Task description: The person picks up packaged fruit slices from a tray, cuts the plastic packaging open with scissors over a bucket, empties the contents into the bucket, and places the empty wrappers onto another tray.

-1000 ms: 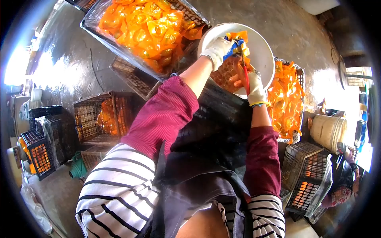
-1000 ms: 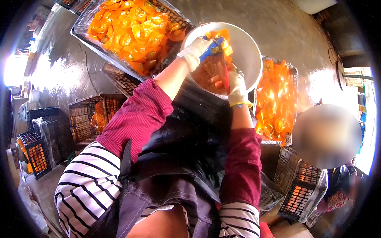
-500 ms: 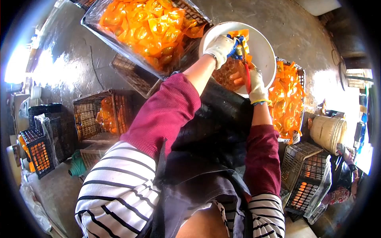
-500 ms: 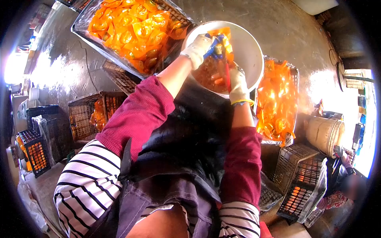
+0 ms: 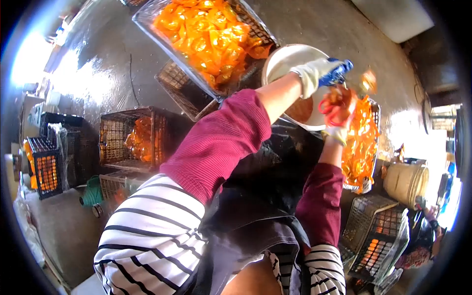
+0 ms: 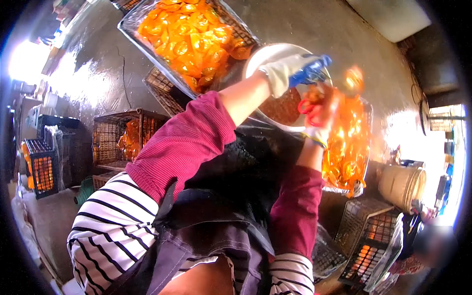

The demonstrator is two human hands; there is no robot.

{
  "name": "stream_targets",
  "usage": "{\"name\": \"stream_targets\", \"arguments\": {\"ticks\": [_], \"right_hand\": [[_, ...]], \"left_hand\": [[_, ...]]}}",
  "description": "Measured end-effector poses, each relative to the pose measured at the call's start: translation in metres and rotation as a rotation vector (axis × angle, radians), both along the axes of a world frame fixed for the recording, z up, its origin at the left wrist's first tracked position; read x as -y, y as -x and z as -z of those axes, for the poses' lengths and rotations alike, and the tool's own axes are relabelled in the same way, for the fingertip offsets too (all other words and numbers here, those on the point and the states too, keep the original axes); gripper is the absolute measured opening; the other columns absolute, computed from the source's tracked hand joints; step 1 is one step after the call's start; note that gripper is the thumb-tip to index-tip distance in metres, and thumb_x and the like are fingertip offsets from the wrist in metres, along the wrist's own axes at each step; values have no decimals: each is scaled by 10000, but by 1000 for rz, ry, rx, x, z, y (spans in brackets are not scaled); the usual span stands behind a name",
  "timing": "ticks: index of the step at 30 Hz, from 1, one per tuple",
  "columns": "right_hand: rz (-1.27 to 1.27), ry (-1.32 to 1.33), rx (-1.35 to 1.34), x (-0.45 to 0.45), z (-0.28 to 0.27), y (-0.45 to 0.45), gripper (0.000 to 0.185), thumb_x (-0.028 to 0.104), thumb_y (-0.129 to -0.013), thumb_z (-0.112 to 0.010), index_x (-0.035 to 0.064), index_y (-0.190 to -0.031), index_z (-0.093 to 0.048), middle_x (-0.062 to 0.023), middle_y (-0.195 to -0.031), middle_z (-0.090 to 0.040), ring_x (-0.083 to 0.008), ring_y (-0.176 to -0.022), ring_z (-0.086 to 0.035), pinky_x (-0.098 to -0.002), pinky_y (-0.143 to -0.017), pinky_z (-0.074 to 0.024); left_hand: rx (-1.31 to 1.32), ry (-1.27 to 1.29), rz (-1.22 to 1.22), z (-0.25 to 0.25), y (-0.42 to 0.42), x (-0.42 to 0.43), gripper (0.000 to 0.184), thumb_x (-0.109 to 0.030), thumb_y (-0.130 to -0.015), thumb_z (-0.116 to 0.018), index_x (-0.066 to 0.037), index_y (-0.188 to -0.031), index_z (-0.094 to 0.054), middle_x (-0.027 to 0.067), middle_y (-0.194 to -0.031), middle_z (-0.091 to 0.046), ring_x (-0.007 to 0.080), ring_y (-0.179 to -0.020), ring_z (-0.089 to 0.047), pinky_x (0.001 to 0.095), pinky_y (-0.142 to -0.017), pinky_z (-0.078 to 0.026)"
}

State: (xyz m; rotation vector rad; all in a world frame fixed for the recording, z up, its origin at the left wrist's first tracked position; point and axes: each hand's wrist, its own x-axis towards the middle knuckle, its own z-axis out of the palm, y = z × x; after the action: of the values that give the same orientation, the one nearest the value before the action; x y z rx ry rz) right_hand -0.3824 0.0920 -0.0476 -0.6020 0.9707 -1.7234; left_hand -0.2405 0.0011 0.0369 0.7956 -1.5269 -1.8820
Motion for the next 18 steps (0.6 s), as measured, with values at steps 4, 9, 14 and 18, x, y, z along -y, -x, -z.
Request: {"name": "stream_targets", "arguments": {"ticks": [4,9,14,18], "right_hand": [[225,218,572,-26,-11,11,555,461,-864,-503,76,-1261,-468,-125,-1140,-532,-268,-995,-526,-432,-894,-412],[-107,340,460,-22,7,31,575,412,-877,-505,27,-1298,-433,-123,-1331,-479,-294,-1207,-464,-437,-966,-424],[109,148,364,2,-10,11,416,340,-901,-526,32,-1179,-512,-131,-1136,-582,-282,-1009,-555,-394,-887,-465],[32,93,415,14,-19,13,403,294,-904,-563,39,-1206,-483,-137,-1167,-563,-280,-1060,-553,-463,-994,-394]], "left_hand": [[143,48,-293,-9,-16,12,194,-233,-829,-653,-115,-982,-647,12,-808,-625,117,-692,-540,274,-637,-447],[480,520,-629,133,-114,130,682,-403,-705,-754,-126,-1259,-469,128,-1035,-652,290,-913,-640,363,-784,-513],[1099,619,-515,165,-142,157,863,-554,-736,-660,-208,-1426,-275,135,-1321,-494,335,-1188,-490,414,-1000,-392],[1238,473,-365,179,-127,184,626,-503,-779,-633,-192,-1300,-479,128,-1263,-541,305,-1140,-531,404,-970,-417]]}}
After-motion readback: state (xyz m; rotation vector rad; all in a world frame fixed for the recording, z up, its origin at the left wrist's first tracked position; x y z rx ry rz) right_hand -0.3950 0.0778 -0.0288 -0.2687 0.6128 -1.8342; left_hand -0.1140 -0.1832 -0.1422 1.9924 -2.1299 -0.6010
